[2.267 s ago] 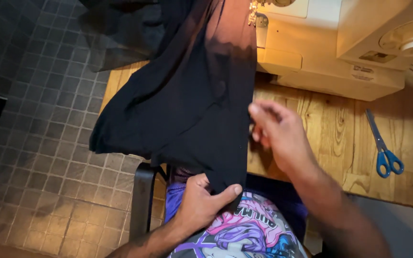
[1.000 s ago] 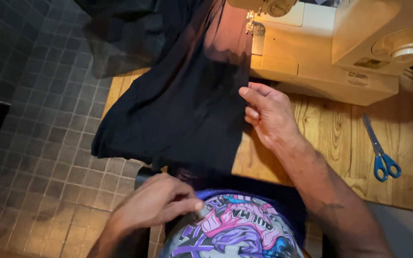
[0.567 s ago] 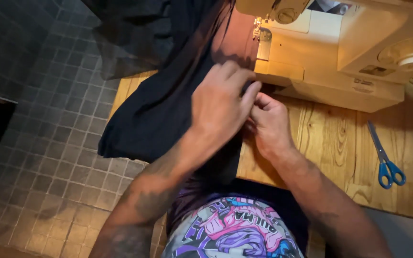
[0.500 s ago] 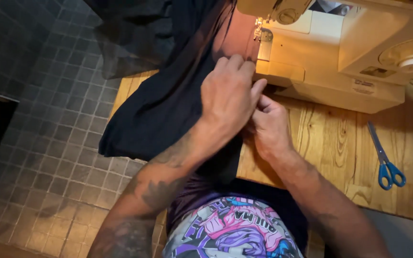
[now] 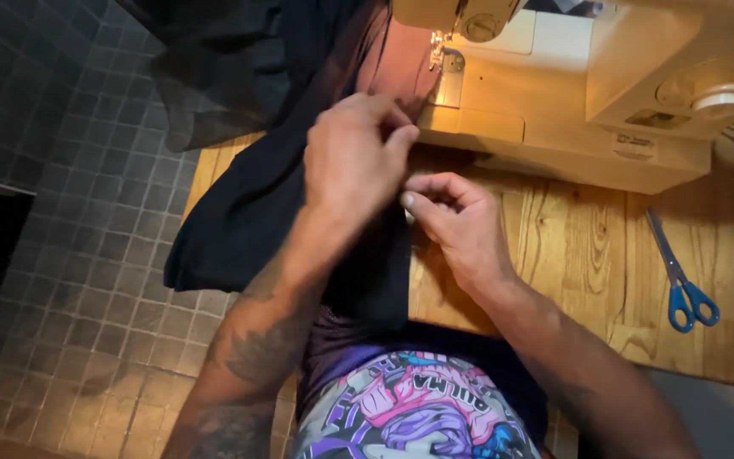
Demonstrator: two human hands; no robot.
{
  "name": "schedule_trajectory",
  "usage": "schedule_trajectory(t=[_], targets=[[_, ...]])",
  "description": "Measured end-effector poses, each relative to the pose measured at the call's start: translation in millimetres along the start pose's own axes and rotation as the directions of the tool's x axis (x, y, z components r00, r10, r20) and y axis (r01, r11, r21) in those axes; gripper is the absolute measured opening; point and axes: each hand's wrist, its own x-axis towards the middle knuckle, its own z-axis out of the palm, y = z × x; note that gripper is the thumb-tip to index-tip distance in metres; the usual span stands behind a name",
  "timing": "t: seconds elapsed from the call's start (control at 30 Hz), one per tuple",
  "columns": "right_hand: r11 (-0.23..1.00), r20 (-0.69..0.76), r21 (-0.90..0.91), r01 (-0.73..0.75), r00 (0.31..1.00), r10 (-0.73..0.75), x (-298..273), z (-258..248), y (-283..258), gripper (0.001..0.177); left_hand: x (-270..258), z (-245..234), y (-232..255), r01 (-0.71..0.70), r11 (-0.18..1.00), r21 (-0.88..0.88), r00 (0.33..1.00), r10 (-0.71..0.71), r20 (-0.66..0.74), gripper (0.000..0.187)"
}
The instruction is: Sewing a piece of black fabric using a sewing machine
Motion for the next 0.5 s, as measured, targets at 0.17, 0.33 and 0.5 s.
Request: schedule_trajectory(t=[0.17, 0.33, 0.5], targets=[[0.94, 0.034, -0.264, 0.218, 0.976, -0.217, 4, -16, -22, 0.016, 12, 2, -39, 0.24, 0.85, -0.468, 0.971, -0.217, 0.104, 0.01], [0.642, 0.157, -0.55, 0.535, 0.821, -0.55, 36, -33, -38, 0.015, 18, 5, -50, 0.383, 0.562, -0.733, 0.922, -0.282, 0.266, 0.021], [0.36, 0.286, -0.585, 0.727, 0.6, -0.747, 74, -44, -38, 0.011, 19, 12, -55, 0.391, 0.586, -0.71, 0.919, -0.288, 0.269, 0.023]])
